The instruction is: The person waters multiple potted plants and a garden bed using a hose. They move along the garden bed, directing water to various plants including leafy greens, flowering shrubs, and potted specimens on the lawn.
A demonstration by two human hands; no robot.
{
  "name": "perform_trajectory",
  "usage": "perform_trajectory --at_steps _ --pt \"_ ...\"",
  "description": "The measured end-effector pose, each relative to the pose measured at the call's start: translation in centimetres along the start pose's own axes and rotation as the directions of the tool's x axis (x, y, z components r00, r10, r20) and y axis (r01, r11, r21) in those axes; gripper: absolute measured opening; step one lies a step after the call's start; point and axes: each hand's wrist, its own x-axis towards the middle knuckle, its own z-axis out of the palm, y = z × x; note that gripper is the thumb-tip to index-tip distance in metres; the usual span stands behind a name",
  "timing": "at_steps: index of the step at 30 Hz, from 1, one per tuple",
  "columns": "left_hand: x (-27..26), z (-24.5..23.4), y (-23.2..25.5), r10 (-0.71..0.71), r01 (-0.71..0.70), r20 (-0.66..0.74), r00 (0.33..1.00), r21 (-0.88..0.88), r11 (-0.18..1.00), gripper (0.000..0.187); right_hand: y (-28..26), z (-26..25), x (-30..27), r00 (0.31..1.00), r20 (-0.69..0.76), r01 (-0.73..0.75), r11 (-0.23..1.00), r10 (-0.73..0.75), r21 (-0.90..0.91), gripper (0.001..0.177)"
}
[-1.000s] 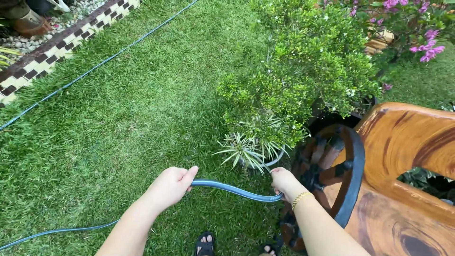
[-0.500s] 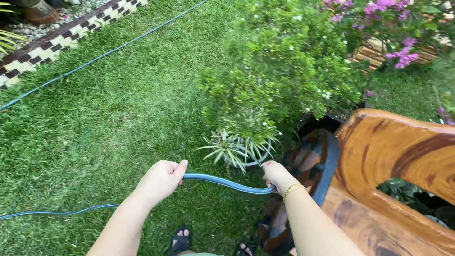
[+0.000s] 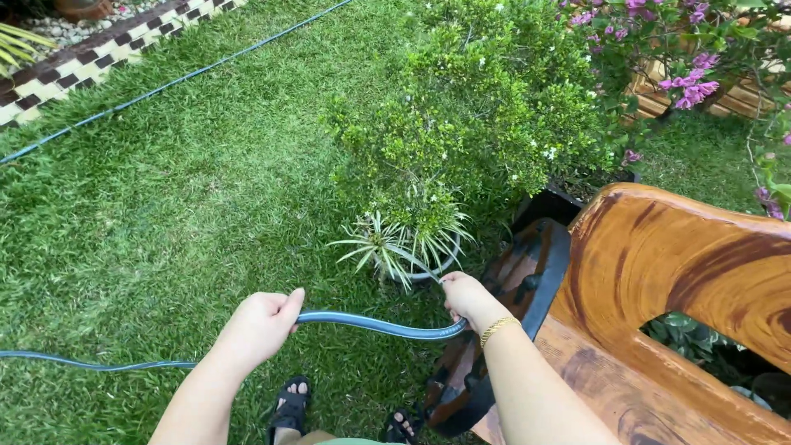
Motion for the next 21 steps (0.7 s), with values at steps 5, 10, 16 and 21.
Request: perform_trajectory --at_steps 5,10,16,21 --pt "-0.6 1.3 -1.7 -0.016 0.014 -0.045 0.999 -0.044 0.999 0.061 -2.4 -0.2 -4.4 1.000 -0.005 -0.021 0.985 0.020 -0.169 0.038" --pt "-1.4 1.9 -2.9 0.061 -0.078 -0.100 0.993 -0.173 0.982 0.056 1.7 0.1 0.5 0.979 -0.033 0.194 0.967 -0.202 -0.163 0.034" --pt "-2.6 1.2 -2.5 0.063 -0.083 -0.123 0.990 -0.169 0.982 0.056 1.7 0.8 -0.1 0.979 -0.038 0.192 0.969 -0.200 -0.154 0.035" --pt "-0.9 1.2 -2.8 0.089 -0.113 -0.147 0.985 -0.166 0.980 0.055 1.0 0.5 -0.7 0.972 -0.050 0.221 0.966 -0.230 -0.134 0.037"
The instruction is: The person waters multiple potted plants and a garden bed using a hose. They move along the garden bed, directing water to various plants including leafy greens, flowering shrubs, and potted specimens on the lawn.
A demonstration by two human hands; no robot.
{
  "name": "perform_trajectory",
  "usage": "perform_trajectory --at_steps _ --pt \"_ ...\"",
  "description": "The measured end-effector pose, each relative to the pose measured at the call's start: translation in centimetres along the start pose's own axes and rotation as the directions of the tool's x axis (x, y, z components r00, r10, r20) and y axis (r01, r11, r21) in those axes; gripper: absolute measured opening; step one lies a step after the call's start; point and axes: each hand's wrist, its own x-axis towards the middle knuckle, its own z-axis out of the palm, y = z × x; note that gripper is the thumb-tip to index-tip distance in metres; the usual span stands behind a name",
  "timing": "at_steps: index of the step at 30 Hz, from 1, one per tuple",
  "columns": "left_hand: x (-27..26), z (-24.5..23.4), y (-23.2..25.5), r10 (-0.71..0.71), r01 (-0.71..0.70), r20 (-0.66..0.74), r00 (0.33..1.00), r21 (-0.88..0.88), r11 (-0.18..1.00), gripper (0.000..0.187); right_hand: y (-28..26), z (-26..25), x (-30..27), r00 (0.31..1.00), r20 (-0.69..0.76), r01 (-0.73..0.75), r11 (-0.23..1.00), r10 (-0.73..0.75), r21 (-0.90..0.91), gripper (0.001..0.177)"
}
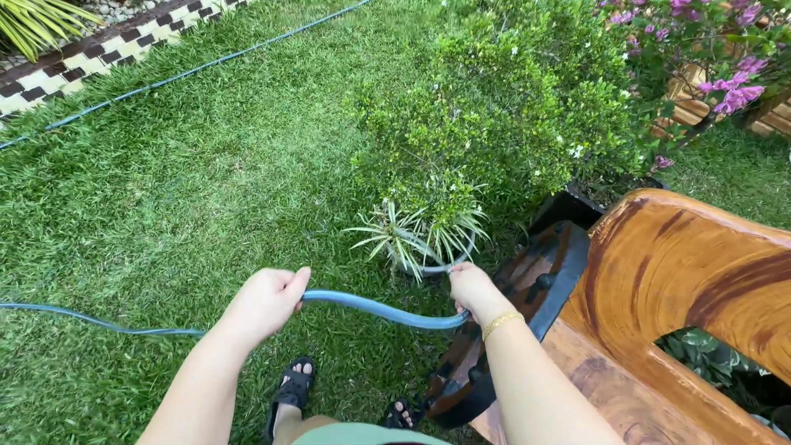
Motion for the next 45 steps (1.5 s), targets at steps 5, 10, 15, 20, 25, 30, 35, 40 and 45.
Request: perform_trajectory --at_steps 5,10,15,20,25,30,35,40,45 --pt "0.5 -0.6 1.4 0.056 -0.059 0.062 0.996 0.047 0.997 0.057 -0.5 -1.0 -0.6 0.999 -0.012 0.052 0.985 -0.050 0.163 0.046" --pt "0.0 -1.2 3.6 0.064 -0.074 0.320 0.945 0.019 0.997 0.057 -0.5 -2.0 2.1 0.999 -0.003 0.037 0.984 -0.038 -0.173 0.045" --pt "-0.1 -1.2 4.9 0.173 -0.198 0.365 0.915 0.032 0.980 0.048 1.8 -3.7 6.3 0.998 -0.055 -0.005 0.999 0.007 0.035 0.036" --pt "-0.7 -1.1 5.8 0.180 -0.177 0.250 0.951 -0.037 0.984 0.044 -0.3 -4.7 5.4 0.999 -0.030 -0.022 1.000 0.022 0.010 0.040" --pt "0.2 -0.2 4.4 0.104 -0.102 0.066 0.992 -0.021 0.995 0.035 -0.9 -4.8 6.0 0.991 0.031 0.134 0.897 -0.134 -0.421 0.032" --pt "0.3 0.4 3.7 0.029 -0.029 -0.014 0.999 -0.052 0.998 0.035 0.4 -2.6 3.3 0.960 0.148 0.256 0.537 -0.236 -0.804 0.018" --pt "-0.2 0.5 3.9 -0.017 0.014 -0.035 0.999 -0.078 0.997 0.034 2.3 -1.6 3.5 0.982 0.060 0.166 0.679 -0.177 -0.715 0.022" --pt "-0.1 1.4 4.0 -0.057 0.051 -0.038 0.998 -0.137 0.989 0.032 3.2 -2.3 3.0 0.995 -0.088 -0.063 0.966 0.043 -0.250 0.043" --pt "0.1 1.7 4.5 -0.051 0.046 -0.031 0.998 -0.145 0.988 0.033 2.5 -3.0 2.4 0.993 -0.102 -0.080 0.984 0.064 -0.161 0.036"
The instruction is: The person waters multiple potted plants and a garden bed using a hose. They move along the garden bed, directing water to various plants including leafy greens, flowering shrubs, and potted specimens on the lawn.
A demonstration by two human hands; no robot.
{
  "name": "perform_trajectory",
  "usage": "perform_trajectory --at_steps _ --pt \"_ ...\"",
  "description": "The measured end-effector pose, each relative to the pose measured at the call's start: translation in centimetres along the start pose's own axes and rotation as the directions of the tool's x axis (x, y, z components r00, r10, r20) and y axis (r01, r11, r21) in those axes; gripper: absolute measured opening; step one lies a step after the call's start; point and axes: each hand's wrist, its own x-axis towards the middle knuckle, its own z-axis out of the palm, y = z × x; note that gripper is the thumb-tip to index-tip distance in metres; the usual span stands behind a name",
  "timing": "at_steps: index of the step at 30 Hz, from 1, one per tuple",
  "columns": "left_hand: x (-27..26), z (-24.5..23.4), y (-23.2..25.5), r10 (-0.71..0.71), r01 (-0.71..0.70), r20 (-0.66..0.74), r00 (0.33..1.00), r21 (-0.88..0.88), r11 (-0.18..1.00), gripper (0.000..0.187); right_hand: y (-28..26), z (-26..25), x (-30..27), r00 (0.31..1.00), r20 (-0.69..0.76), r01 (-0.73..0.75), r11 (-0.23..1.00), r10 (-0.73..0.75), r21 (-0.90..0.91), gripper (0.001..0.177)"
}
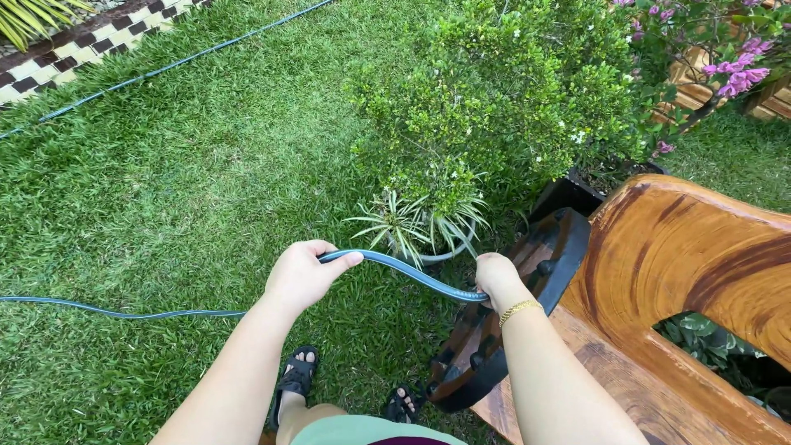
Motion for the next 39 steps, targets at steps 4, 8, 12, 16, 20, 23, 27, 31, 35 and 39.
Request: perform_trajectory --at_steps 4,8,12,16,20,23,27,31,35,39 --pt "0.2 0.2 0.0 -0.002 0.002 0.017 1.000 -0.025 1.000 0.030 -0.3 0.2 0.0 1.000 -0.002 -0.023 0.996 0.023 0.090 0.031" --pt "0.5 0.6 -0.7 -0.006 0.006 0.016 1.000 -0.025 1.000 0.032 -0.4 0.9 -1.1 0.994 0.034 -0.107 0.972 0.102 0.210 0.031" --pt "1.0 0.6 -1.2 -0.007 0.007 0.014 1.000 -0.037 0.999 0.032 -1.8 0.9 -3.5 0.995 0.083 -0.076 0.971 0.058 0.227 0.037" --pt "1.4 0.2 -1.5 -0.010 0.011 0.009 1.000 -0.038 0.999 0.034 -1.8 1.5 -3.0 0.996 0.090 -0.046 0.976 0.027 0.215 0.035" --pt "1.4 0.1 -1.8 -0.025 0.025 0.007 1.000 -0.045 0.999 0.032 -2.1 1.9 -3.1 0.994 0.102 -0.056 0.968 0.031 0.246 0.036" --pt "1.5 -0.1 -2.1 -0.039 0.039 -0.001 0.999 -0.039 0.999 0.032 -2.9 1.6 -4.2 0.994 0.107 -0.056 0.958 0.027 0.281 0.036" --pt "1.6 -0.4 -2.2 -0.048 0.048 0.005 0.999 -0.051 0.998 0.032 -4.0 1.0 -5.6 0.994 0.106 -0.035 0.969 0.009 0.246 0.033" --pt "1.6 -0.4 -2.1 -0.052 0.053 0.011 0.999 -0.051 0.997 0.031 -4.3 0.8 -6.4 0.996 0.092 -0.024 0.977 0.004 0.214 0.032" --pt "1.3 -0.4 -1.8 -0.054 0.055 0.012 0.998 -0.064 0.996 0.030 -4.1 0.8 -6.2 0.995 0.094 -0.001 0.981 -0.017 0.193 0.032" --pt "1.5 -0.2 -2.2 -0.052 0.052 0.011 0.999 -0.058 0.997 0.031 -3.8 1.2 -5.8 0.995 0.095 -0.003 0.983 -0.014 0.184 0.031"
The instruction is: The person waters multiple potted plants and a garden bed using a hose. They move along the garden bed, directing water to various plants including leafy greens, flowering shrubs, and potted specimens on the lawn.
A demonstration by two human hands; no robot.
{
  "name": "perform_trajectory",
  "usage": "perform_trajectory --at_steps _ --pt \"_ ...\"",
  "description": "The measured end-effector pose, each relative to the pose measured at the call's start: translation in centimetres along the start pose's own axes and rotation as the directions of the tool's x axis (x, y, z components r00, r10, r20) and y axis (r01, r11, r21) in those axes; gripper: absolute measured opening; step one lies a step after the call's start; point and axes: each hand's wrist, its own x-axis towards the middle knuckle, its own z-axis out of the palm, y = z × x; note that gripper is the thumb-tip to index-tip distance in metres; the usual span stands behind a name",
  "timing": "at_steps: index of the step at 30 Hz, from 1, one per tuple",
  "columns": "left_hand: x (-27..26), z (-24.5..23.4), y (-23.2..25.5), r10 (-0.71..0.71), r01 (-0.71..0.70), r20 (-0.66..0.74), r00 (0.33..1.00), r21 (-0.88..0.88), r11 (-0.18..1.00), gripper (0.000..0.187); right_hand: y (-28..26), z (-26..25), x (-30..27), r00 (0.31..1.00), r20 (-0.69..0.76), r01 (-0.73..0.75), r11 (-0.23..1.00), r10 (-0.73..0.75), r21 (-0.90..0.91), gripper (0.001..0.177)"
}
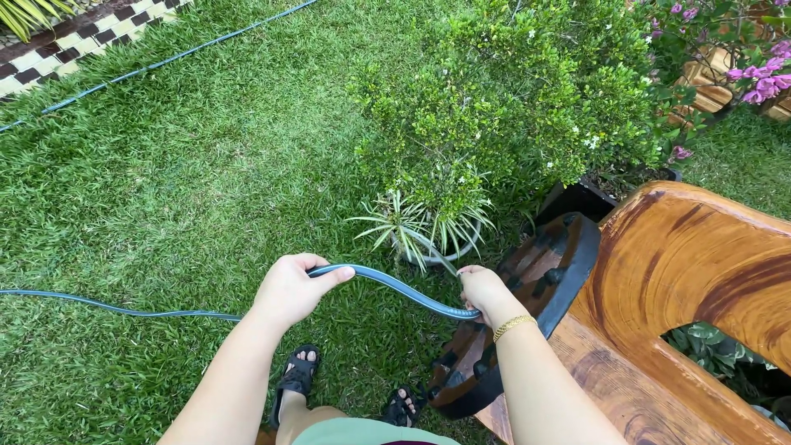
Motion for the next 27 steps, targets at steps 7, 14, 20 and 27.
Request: perform_trajectory --at_steps 7,14,20,27 --pt "-0.6 -0.2 0.6 0.003 -0.003 -0.012 1.000 0.012 1.000 0.031 3.0 0.8 4.3 0.998 -0.046 0.037 0.997 -0.035 0.062 0.031" --pt "-1.0 -0.2 1.0 0.010 -0.010 -0.008 1.000 0.013 1.000 0.032 4.1 0.9 6.4 0.995 -0.072 0.078 0.996 -0.075 0.043 0.033" --pt "-1.2 -0.2 1.1 0.009 -0.009 -0.012 1.000 -0.008 1.000 0.030 2.4 0.4 4.2 0.993 -0.091 0.082 0.994 -0.075 0.076 0.034" --pt "-1.6 -0.4 1.3 0.013 -0.013 -0.020 1.000 -0.011 1.000 0.030 2.4 0.5 4.6 0.993 -0.087 0.089 0.989 -0.079 0.116 0.035"
